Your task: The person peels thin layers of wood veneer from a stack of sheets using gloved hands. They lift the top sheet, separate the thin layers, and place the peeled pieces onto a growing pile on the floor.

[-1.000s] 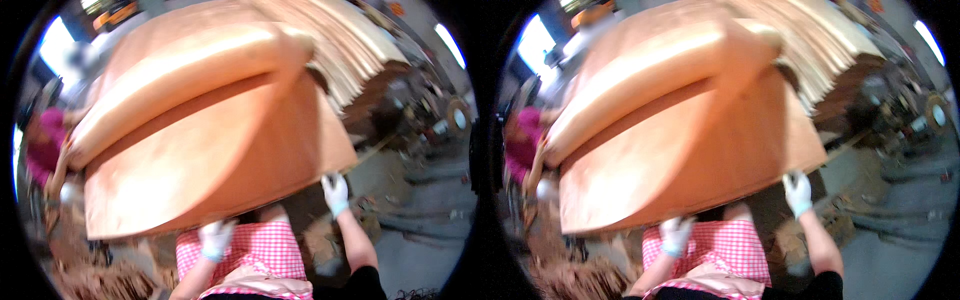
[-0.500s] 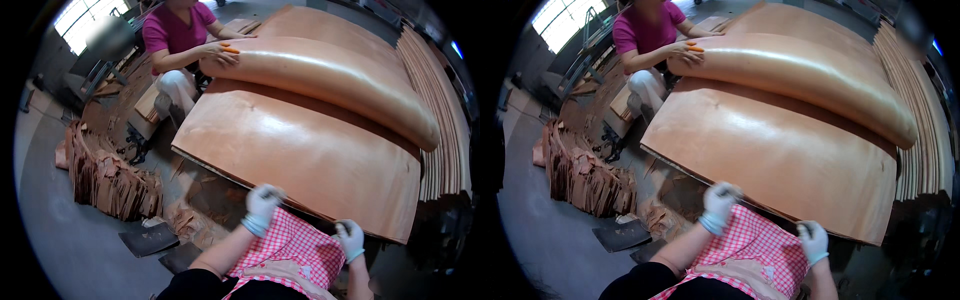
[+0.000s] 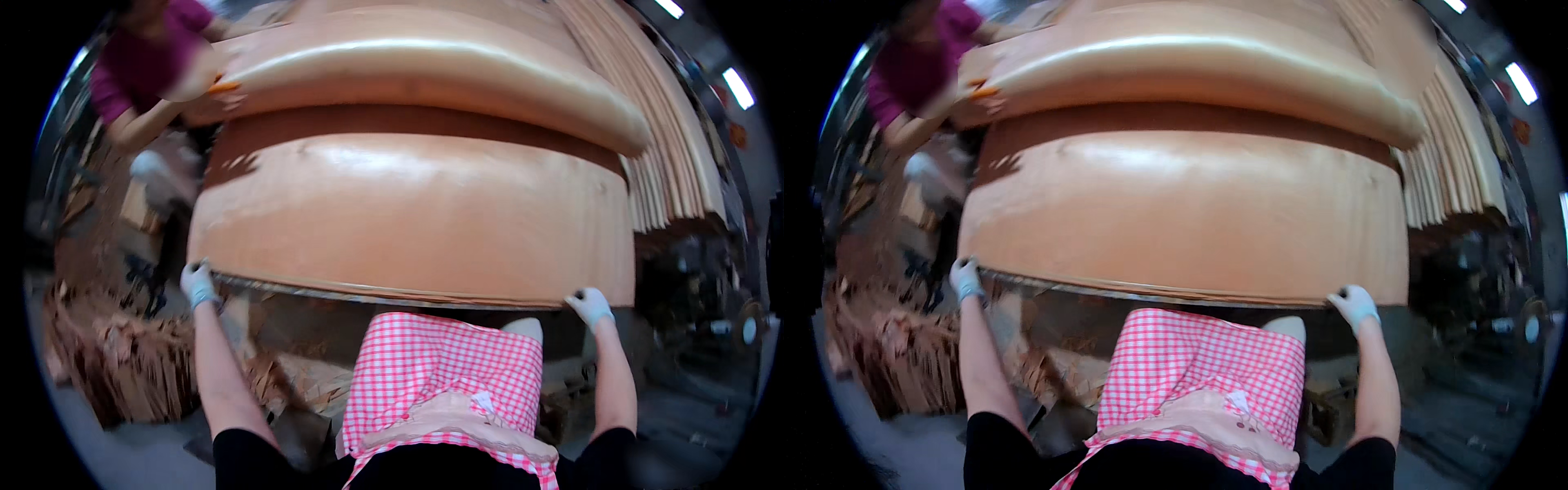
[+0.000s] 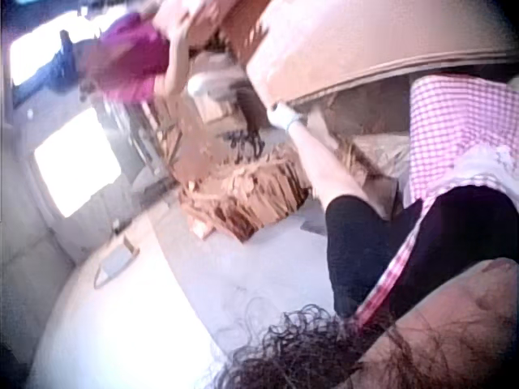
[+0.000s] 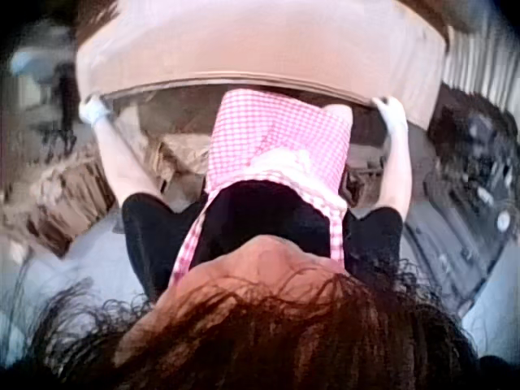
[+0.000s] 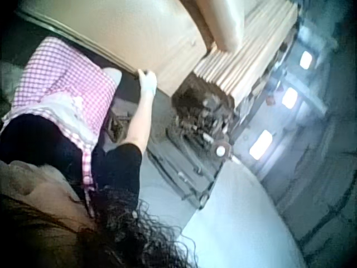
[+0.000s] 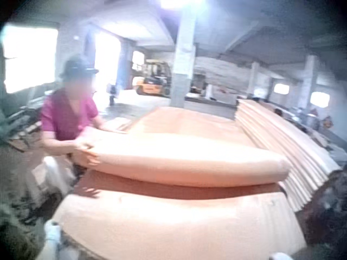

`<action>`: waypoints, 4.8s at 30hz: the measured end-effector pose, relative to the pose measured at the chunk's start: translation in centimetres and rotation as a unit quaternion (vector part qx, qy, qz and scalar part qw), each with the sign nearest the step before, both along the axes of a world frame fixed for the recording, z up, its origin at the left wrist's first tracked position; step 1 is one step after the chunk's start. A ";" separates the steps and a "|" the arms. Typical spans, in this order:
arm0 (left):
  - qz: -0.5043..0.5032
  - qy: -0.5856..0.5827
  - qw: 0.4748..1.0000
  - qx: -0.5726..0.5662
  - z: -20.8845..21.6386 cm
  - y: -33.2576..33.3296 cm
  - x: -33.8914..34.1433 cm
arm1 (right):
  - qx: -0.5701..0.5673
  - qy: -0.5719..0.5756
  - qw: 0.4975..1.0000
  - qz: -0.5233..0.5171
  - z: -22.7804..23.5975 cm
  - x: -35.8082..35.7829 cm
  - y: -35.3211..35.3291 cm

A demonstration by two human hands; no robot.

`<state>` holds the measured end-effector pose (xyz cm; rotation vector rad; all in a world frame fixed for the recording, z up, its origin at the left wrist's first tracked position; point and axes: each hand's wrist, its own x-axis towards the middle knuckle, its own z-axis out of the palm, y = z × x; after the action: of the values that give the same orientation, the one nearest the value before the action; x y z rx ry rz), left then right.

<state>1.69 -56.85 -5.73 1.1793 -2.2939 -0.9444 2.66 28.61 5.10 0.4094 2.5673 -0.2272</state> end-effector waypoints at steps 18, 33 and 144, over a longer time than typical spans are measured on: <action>-0.579 -0.110 0.780 -0.209 5.0 58.5 -0.6 | -0.096 -0.016 0.995 -0.006 -2.1 0.5 2.1; -0.560 -0.120 0.796 -0.195 5.2 57.9 -0.6 | 0.029 0.063 0.946 -0.315 -4.3 4.1 28.3; 0.000 0.238 0.966 0.103 2.8 6.0 1.7 | -0.198 0.094 0.976 -0.008 4.2 4.7 0.2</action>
<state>3.35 -50.89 -2.89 0.9024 -1.8465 -1.3263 7.41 28.79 9.33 0.2681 2.6135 -0.8020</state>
